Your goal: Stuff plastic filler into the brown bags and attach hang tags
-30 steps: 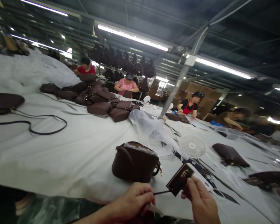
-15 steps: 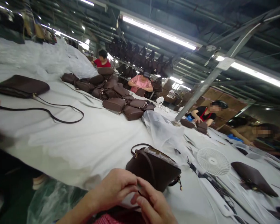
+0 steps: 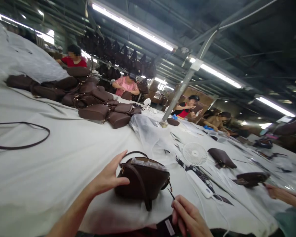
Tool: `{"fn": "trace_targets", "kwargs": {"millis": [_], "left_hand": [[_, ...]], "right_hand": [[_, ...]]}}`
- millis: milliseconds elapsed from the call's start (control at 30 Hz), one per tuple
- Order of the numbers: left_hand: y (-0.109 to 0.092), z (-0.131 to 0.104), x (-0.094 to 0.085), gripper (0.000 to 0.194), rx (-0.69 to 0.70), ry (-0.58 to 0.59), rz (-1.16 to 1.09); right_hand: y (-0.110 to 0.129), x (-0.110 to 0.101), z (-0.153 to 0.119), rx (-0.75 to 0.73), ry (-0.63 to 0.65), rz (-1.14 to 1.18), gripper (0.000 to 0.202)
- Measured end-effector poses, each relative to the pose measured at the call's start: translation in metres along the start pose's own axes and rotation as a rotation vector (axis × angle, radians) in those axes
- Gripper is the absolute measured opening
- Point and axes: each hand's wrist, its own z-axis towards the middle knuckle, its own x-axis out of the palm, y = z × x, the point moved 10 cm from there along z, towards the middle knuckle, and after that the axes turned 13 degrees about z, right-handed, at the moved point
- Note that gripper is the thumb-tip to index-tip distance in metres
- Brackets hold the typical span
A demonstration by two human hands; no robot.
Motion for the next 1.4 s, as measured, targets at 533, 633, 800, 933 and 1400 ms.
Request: {"fn": "trace_targets", "kwargs": {"millis": [533,633,800,933,1400], "left_hand": [[-0.048,-0.021,0.212,0.104,0.489,0.015,0.291],[-0.069,-0.014,0.188,0.08,0.54,-0.007,0.201],[-0.081,-0.022,0.091,0.025,0.458,-0.218,0.009],[-0.019,-0.011,-0.005,0.021,0.001,-0.542,0.102],[0.046,0.03,0.05,0.016,-0.209,-0.162,-0.699]], "right_hand": [[0.137,0.039,0.093,-0.443,0.064,-0.513,0.03],[0.142,0.053,0.097,-0.59,-0.022,-0.838,0.025],[0.132,0.059,0.094,-0.776,-0.06,-0.875,0.03],[0.16,0.034,0.071,-0.99,-0.228,-0.678,0.028],[0.191,0.164,0.07,-1.038,0.238,-1.098,0.024]]}}
